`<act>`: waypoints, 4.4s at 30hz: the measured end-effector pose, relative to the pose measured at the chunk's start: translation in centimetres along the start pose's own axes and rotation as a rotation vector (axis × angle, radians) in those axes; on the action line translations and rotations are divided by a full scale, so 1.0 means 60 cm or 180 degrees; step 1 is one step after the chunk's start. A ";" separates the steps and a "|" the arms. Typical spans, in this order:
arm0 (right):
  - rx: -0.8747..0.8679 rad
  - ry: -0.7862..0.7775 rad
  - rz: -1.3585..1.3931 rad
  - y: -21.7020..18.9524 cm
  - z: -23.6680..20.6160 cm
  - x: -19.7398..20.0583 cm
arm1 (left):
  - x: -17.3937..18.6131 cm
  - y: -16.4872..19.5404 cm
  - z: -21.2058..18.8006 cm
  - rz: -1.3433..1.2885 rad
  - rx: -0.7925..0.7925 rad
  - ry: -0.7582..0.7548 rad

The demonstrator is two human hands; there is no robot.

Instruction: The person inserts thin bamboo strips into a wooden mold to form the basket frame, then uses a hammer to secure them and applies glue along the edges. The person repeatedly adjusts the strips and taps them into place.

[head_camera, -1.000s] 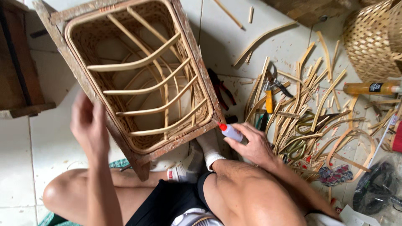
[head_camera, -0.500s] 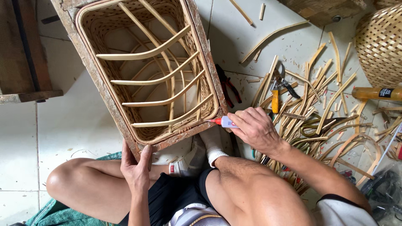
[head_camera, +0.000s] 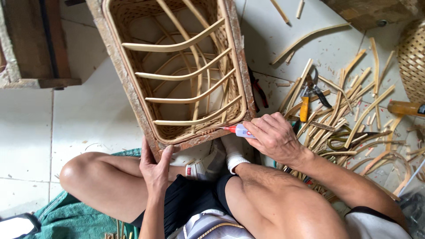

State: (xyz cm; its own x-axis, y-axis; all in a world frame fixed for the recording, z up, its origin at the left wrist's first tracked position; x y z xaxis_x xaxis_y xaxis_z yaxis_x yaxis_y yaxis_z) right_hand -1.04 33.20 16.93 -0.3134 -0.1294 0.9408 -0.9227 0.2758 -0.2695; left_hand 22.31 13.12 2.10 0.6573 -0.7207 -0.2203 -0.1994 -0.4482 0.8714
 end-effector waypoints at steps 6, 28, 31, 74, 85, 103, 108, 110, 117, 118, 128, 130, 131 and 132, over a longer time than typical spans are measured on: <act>0.0154 -0.0139 -0.0230 -0.005 0.014 0.006 | 0.000 0.003 0.004 0.0018 -0.0082 0.0019; 0.0551 -0.0199 -0.0005 -0.068 0.112 0.018 | -0.001 0.005 0.028 -0.0264 -0.0148 -0.0202; 0.0608 -0.0309 -0.0060 -0.079 0.126 0.007 | 0.002 0.003 0.030 -0.0274 -0.0238 -0.0220; 0.0936 -0.0528 -0.0080 -0.115 0.171 0.002 | 0.013 -0.003 0.022 -0.0302 -0.0262 0.0001; 0.0717 -0.0525 -0.0103 -0.103 0.161 0.046 | 0.014 -0.005 0.021 -0.0204 -0.0369 0.0017; 0.1897 0.0007 -0.0959 -0.095 0.365 0.029 | 0.019 -0.008 0.029 -0.0496 -0.0404 0.0456; 0.2182 -0.0035 -0.1084 -0.112 0.389 0.030 | 0.021 -0.004 0.031 -0.0336 -0.0445 0.0516; 0.2247 -0.0009 -0.1179 -0.118 0.389 0.032 | 0.021 -0.004 0.031 -0.0322 -0.0450 0.0519; 0.2567 0.0077 -0.1727 -0.116 0.397 0.019 | 0.021 -0.006 0.030 -0.0360 -0.0447 0.0505; 0.2584 0.0078 -0.1822 -0.114 0.404 0.017 | 0.021 -0.005 0.029 -0.0356 -0.0442 0.0506; 0.2444 0.0382 -0.1716 -0.077 0.476 0.073 | 0.021 -0.010 0.029 -0.0397 -0.0438 0.0511; 0.2436 0.0371 -0.1673 -0.073 0.480 0.079 | 0.021 -0.012 0.029 -0.0392 -0.0428 0.0525; 0.2428 0.0366 -0.1649 -0.072 0.481 0.080 | 0.021 -0.013 0.028 -0.0394 -0.0424 0.0537; 0.2447 0.0377 -0.1619 -0.072 0.481 0.080 | 0.021 -0.014 0.028 -0.0396 -0.0420 0.0547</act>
State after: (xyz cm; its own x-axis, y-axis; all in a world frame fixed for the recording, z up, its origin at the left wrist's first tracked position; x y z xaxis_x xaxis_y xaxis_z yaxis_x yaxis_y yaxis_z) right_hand -5.04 3.88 16.68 0.1557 0.0483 0.9866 -0.8513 -0.5000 0.1589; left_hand 22.08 11.68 0.36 0.7870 -0.5587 -0.2617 -0.0199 -0.4469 0.8944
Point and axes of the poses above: each hand's wrist, its own z-axis towards the middle knuckle, its own x-axis out of the back of the hand, y = z × x, the point moved 5 cm from there along z, towards the middle knuckle, and after that the axes turned 13 degrees about -y, right-handed, at the moved point
